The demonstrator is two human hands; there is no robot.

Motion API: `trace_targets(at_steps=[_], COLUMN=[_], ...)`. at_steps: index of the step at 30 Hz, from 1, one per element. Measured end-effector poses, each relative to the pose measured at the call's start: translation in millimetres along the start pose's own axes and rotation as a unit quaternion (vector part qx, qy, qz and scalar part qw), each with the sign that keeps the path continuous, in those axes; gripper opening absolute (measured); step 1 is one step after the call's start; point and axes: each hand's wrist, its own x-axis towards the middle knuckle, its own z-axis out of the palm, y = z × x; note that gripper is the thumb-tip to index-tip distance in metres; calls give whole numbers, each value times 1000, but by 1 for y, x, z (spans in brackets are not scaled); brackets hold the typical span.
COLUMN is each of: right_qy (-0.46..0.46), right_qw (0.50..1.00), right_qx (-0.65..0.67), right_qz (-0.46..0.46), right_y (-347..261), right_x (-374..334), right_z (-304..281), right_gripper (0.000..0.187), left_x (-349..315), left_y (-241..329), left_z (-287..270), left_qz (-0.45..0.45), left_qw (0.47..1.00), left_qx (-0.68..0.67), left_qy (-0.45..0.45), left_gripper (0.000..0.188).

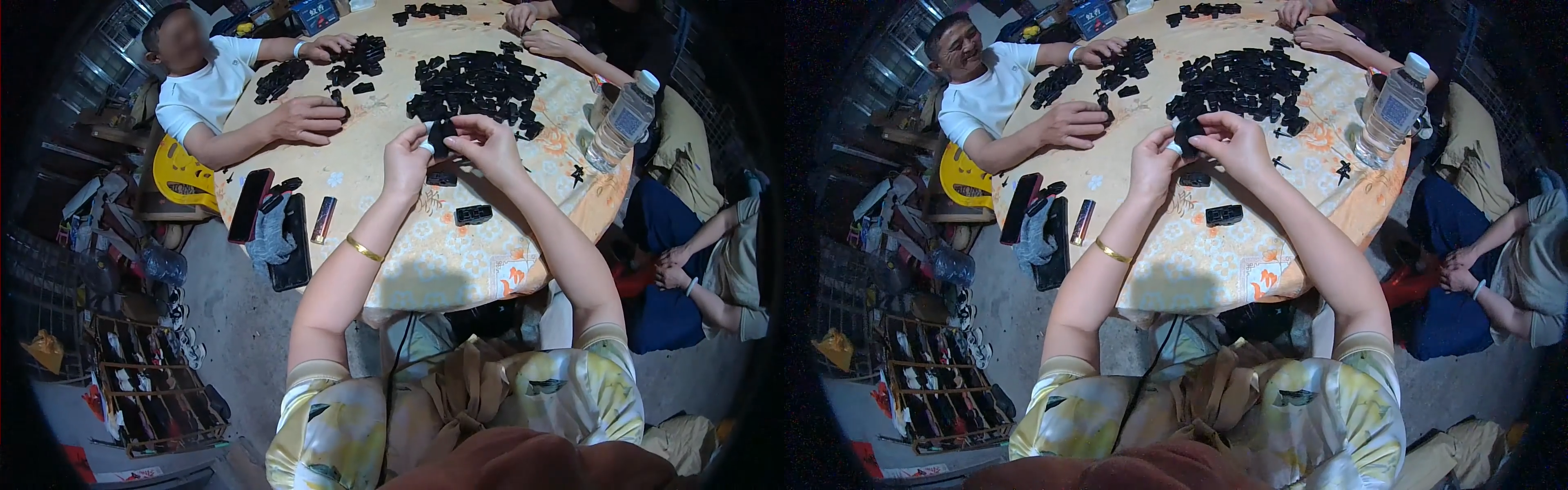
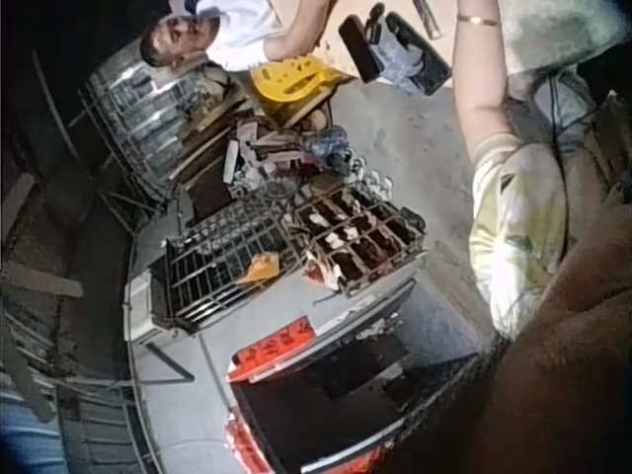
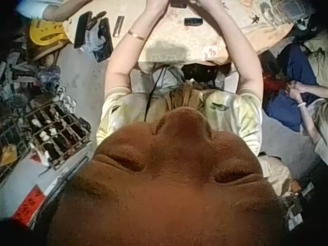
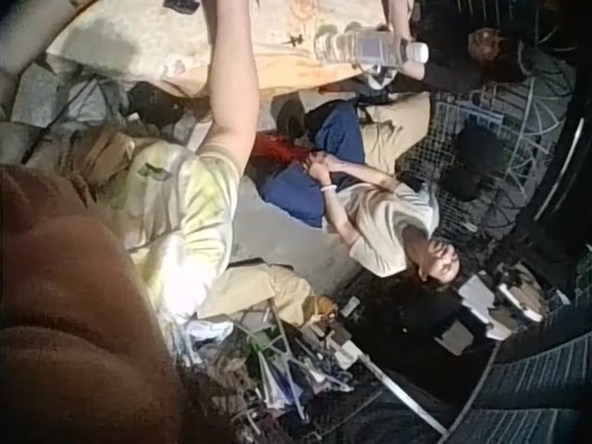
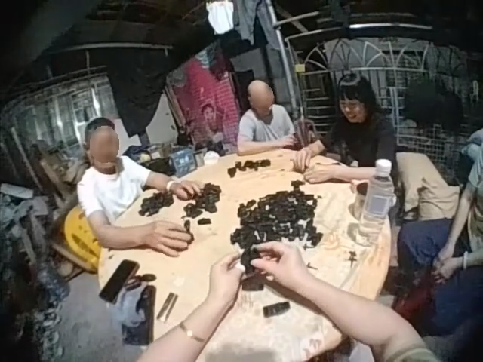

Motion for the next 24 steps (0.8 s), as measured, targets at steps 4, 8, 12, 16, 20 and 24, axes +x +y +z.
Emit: trace_targets(at_steps=[4, 8, 12, 16, 20, 24], right_qy=[16, 12, 37, 55, 9, 30], right_qw=[999, 994, 962, 869, 919, 969], right_qx=[-24, -99, -198, -347, -269, -161], right_qz=[-28, -43, -186, -348, -288, -187], right_y=[-6, -10, -7, -16, -15, -11], right_x=[-3, -8, -11, -16, -15, -3], right_z=[3, 6, 5, 10, 11, -5], right_gripper=[32, 31, 42, 57, 66, 38], left_x=[0, -1, -10, -19, -17, -19], left_y=[-1, -6, -1, 13, 20, 45], left_z=[-1, 0, 6, 9, 5, -5], left_qz=[26, 46, 72, 16, -6, 71], left_qw=[998, 997, 995, 991, 998, 997], left_qx=[38, 56, 66, -106, -63, -27], left_qy=[47, 40, -11, -82, -11, -1], left_gripper=[27, 35, 35, 23, 23, 23])
